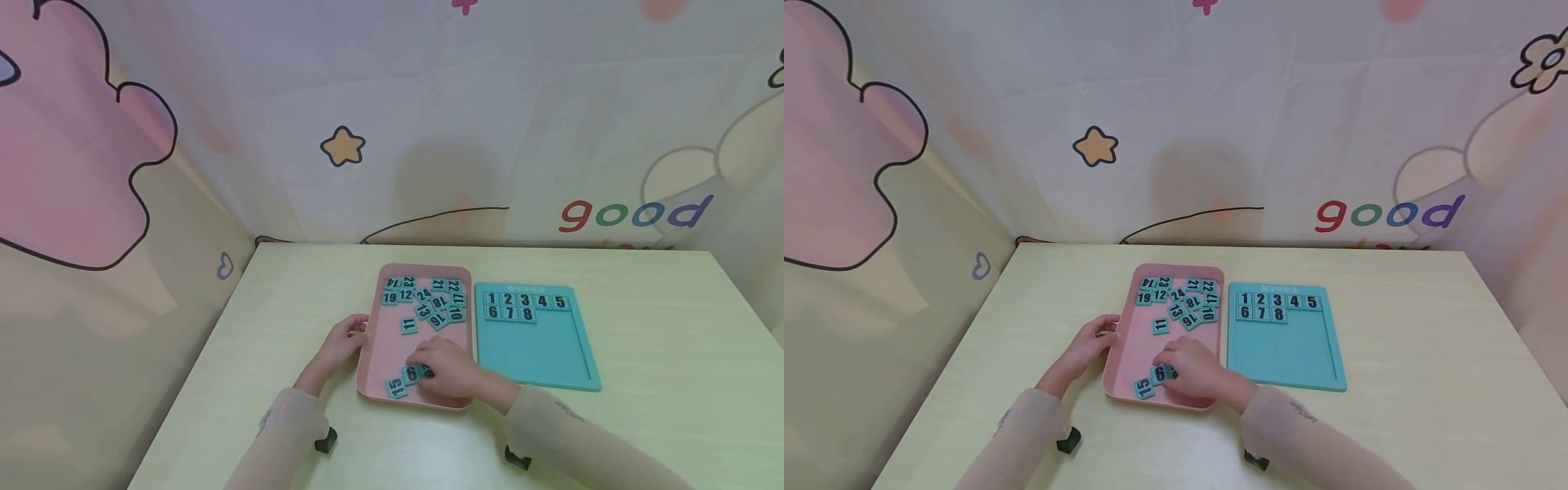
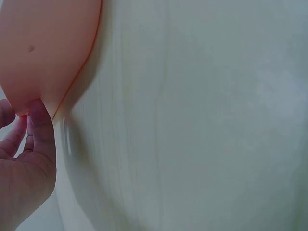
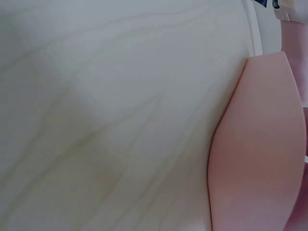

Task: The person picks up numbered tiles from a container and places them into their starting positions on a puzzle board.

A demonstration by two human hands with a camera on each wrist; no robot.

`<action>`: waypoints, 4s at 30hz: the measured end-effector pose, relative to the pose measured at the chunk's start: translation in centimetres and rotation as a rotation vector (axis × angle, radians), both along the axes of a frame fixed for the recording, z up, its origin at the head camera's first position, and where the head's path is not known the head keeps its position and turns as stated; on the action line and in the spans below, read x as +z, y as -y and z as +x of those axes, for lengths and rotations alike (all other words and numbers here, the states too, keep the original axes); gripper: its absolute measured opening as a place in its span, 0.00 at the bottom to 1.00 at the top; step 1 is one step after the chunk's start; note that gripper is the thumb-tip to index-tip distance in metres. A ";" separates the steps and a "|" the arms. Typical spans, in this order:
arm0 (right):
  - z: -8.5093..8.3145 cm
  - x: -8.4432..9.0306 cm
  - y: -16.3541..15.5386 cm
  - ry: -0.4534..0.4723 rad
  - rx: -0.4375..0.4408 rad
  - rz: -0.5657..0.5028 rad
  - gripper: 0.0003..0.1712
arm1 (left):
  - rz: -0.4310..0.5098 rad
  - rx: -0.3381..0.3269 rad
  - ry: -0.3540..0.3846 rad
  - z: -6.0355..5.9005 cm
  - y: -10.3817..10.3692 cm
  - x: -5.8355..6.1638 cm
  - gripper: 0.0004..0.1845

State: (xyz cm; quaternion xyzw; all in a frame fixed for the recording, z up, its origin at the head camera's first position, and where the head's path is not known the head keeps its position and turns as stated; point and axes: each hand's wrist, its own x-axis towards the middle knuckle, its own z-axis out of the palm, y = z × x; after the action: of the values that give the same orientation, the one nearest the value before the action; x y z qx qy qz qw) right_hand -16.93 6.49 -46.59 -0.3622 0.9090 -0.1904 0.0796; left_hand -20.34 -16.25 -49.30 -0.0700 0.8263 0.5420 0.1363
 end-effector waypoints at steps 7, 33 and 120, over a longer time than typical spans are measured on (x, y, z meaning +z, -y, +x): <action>0.2 -0.5 1.1 0.051 0.026 0.041 0.20 | 0.007 0.001 0.006 0.0 0.0 0.0 0.20; -1.4 -1.4 2.4 0.032 -0.157 0.103 0.16 | 0.018 -0.005 0.010 0.1 0.0 0.1 0.20; -5.5 1.9 -15.5 -0.052 -0.376 0.025 0.21 | 0.025 0.008 0.013 0.1 -0.2 0.1 0.20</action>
State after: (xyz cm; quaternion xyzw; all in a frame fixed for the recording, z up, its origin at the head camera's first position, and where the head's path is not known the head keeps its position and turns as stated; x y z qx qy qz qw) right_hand -22.46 22.01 -44.65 -0.1895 0.9647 -0.1812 0.0237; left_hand -20.27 -16.09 -49.21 -0.0749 0.8183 0.5523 0.1404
